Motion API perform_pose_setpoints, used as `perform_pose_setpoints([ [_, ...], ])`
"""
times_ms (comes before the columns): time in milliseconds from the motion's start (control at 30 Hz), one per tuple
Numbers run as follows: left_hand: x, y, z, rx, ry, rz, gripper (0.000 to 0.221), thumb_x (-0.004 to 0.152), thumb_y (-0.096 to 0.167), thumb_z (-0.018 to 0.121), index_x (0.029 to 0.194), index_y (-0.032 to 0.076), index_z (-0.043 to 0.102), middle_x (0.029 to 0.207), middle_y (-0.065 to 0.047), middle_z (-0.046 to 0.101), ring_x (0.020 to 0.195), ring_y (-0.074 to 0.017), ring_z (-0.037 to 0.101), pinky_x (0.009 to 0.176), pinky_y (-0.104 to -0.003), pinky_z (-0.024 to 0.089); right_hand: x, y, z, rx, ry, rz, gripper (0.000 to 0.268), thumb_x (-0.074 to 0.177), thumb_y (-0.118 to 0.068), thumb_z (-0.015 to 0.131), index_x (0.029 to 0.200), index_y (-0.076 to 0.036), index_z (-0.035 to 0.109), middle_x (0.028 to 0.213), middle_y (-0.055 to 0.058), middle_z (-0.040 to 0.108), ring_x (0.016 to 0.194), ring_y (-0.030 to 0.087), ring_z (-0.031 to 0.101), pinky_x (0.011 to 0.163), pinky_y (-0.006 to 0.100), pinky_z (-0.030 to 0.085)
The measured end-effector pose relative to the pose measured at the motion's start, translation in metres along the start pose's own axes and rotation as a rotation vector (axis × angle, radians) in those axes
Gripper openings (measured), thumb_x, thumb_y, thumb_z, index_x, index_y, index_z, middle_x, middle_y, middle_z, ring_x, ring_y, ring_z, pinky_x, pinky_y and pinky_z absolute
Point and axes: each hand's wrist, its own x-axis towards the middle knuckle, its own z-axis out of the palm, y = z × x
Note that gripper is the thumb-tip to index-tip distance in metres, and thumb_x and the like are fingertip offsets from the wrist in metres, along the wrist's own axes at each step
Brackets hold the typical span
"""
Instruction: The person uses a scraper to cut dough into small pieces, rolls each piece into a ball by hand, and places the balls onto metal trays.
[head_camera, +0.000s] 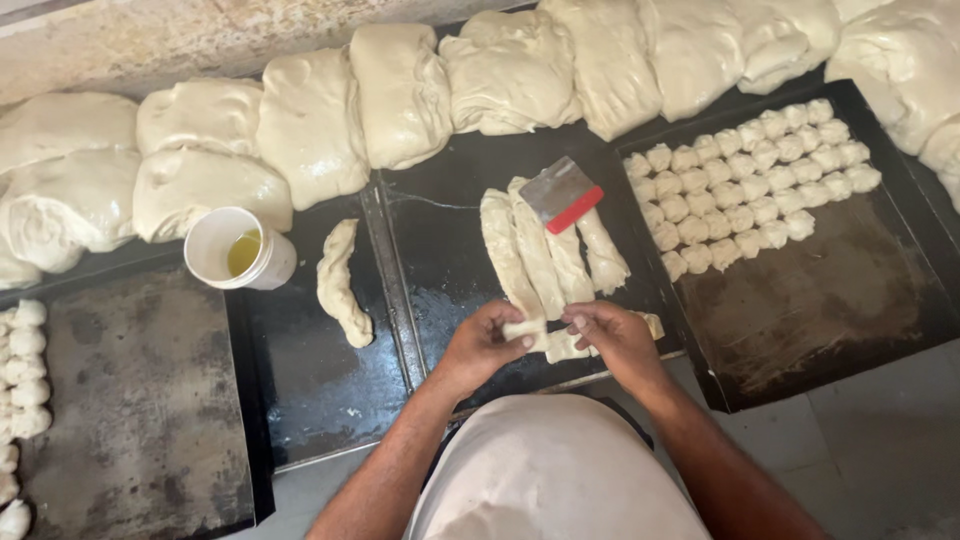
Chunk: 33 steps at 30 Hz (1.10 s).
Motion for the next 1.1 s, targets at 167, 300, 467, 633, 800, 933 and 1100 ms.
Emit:
perform_pose_setpoints([
  [167, -0.004, 0.008, 0.017, -0.035, 0.02, 0.071, 0.033, 0.088, -0.004, 0.079, 0.119, -0.003, 0.07, 0.084, 0.0, 0.057, 0.075, -0.0082, 0.05, 0.064, -0.023, 0.046, 0.015, -0.019, 0.009, -0.018, -0.093, 0.075, 0.023, 0.095, -0.015, 0.071, 0.107, 0.003, 0.078, 0.091, 0.012, 0.075, 0.076, 0.015, 0.067, 0.067, 0.029, 0.056],
  [300, -0.004, 0.022, 0.038, -0.082, 0.187, -0.08, 0.033, 0.084, -0.003, 0.077, 0.115, -0.005, 0.065, 0.082, -0.002, 0.064, 0.072, -0.0115, 0.064, 0.065, -0.029, 0.062, 0.008, -0.05, 0.011, -0.332, -0.102, -0.236, 0.016, 0.086, -0.01, 0.077, 0.096, 0.002, 0.078, 0.091, 0.01, 0.075, 0.079, 0.016, 0.07, 0.069, 0.031, 0.058],
  [467, -0.003, 0.034, 0.064, -0.061, 0.357, -0.026, 0.037, 0.085, -0.008, 0.068, 0.122, -0.006, 0.065, 0.088, -0.001, 0.064, 0.078, -0.0106, 0.064, 0.068, -0.027, 0.061, -0.01, -0.074, -0.007, -0.719, -0.165, -1.14, 0.034, 0.08, -0.015, 0.084, 0.105, 0.003, 0.071, 0.106, 0.013, 0.067, 0.099, 0.027, 0.065, 0.083, 0.037, 0.056],
  [633, 0.0, 0.05, 0.081, -0.097, 0.29, -0.132, 0.037, 0.086, -0.005, 0.064, 0.123, -0.002, 0.069, 0.086, -0.002, 0.064, 0.077, -0.0119, 0.066, 0.074, -0.027, 0.064, -0.004, -0.066, -0.025, -0.687, -0.048, -1.279, 0.025, 0.083, -0.01, 0.08, 0.102, -0.003, 0.066, 0.113, 0.01, 0.063, 0.108, 0.027, 0.061, 0.089, 0.043, 0.051],
  [800, -0.003, 0.055, 0.09, 0.165, 0.215, -0.004, 0.034, 0.085, -0.001, 0.071, 0.118, -0.001, 0.072, 0.094, -0.004, 0.076, 0.079, -0.0102, 0.068, 0.073, -0.026, 0.058, 0.017, -0.029, -0.019, 0.27, -0.227, -0.103, 0.021, 0.088, -0.008, 0.069, 0.109, -0.005, 0.065, 0.113, 0.012, 0.064, 0.104, 0.022, 0.064, 0.088, 0.037, 0.055],
  [933, -0.007, 0.064, 0.087, 0.635, 0.394, 0.397, 0.033, 0.074, 0.0, 0.082, 0.107, 0.003, 0.078, 0.096, -0.01, 0.074, 0.079, -0.0151, 0.063, 0.064, -0.031, 0.054, 0.03, -0.011, -0.017, 0.422, -0.264, 0.217, 0.023, 0.091, -0.005, 0.067, 0.113, -0.002, 0.068, 0.105, 0.013, 0.07, 0.095, 0.022, 0.068, 0.082, 0.035, 0.058],
  [1100, -0.012, 0.063, 0.072, 0.664, 0.289, 0.152, 0.032, 0.077, 0.003, 0.081, 0.108, 0.001, 0.073, 0.097, -0.014, 0.073, 0.072, -0.0145, 0.066, 0.063, -0.028, 0.056, 0.005, -0.037, -0.002, -0.238, -0.049, -0.045, 0.019, 0.087, -0.007, 0.074, 0.102, 0.004, 0.073, 0.097, 0.013, 0.075, 0.085, 0.022, 0.075, 0.075, 0.032, 0.06],
])
